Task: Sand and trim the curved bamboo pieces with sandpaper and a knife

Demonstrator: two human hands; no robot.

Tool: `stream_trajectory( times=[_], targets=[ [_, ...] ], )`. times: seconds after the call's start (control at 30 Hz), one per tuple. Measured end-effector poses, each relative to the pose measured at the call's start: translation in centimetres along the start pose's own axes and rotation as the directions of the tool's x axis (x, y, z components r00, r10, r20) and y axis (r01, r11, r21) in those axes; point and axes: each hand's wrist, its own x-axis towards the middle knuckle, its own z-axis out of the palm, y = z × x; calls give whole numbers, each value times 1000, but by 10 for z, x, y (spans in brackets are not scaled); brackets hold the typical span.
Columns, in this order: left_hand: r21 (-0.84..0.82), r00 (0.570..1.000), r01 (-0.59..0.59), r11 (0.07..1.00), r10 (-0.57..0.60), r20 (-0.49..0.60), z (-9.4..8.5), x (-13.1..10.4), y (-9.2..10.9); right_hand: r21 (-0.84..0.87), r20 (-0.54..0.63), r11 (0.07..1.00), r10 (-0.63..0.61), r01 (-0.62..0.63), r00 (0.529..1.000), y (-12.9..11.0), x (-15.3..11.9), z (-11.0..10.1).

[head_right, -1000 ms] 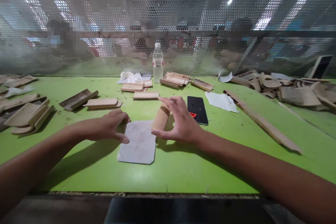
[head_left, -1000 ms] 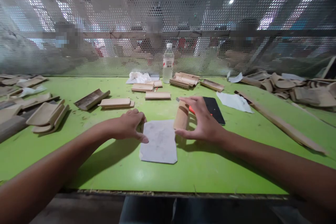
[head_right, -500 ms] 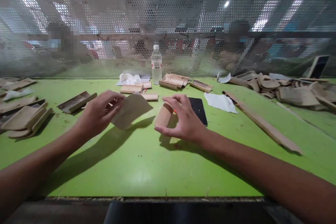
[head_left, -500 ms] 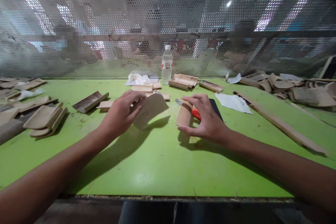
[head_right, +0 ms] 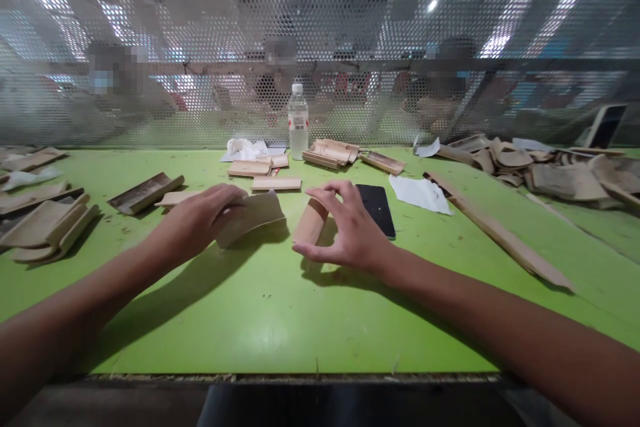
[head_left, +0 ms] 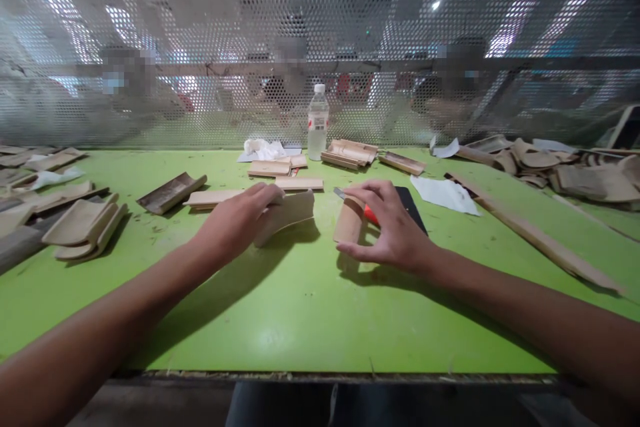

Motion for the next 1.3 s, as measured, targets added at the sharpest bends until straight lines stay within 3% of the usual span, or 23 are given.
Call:
stream_trajectory(
  times=[0.13,0.27,0.4,0.47,0.57,0.67,0.77,1.07,1.2,1.3],
  targets=[
    [35,991,88,995,-84,-101,-1,1,-1,10,10,1000,9,-9,1000,1,0,1],
    [57,995,94,994,-96,34,-4,2,-3,29,43,999,44,-46,998,0,0,0],
    [-89,973,198,976,-207,-100,-8,-1,1,46,29,997,63,-64,998,-2,1,-4],
    [-226,966,242,944,-257,-40,-4,-2,4,44,-4,998,55,-55,998,-3,1,-5],
    [-326,964,260,909,-227,136,6,-2,7,45,-34,998,52,-51,998,-4,1,-7],
    [-213,952,265,940,-221,211,13,-1,8,54,-20,996,73,-72,997,-4,0,-7],
    [-39,920,316,948,-297,256,10,0,7,53,-15,996,79,-78,997,-2,-1,-6],
    [274,882,357,893,-419,217,-21,-3,-14,36,-35,997,73,-72,997,0,0,-8],
    [227,903,381,896,-413,115,-38,-5,-17,30,-56,998,57,-56,997,2,0,-8],
    [11,924,346,938,-343,170,-34,-5,-10,40,-37,996,82,-81,996,3,-1,-7]
  ],
)
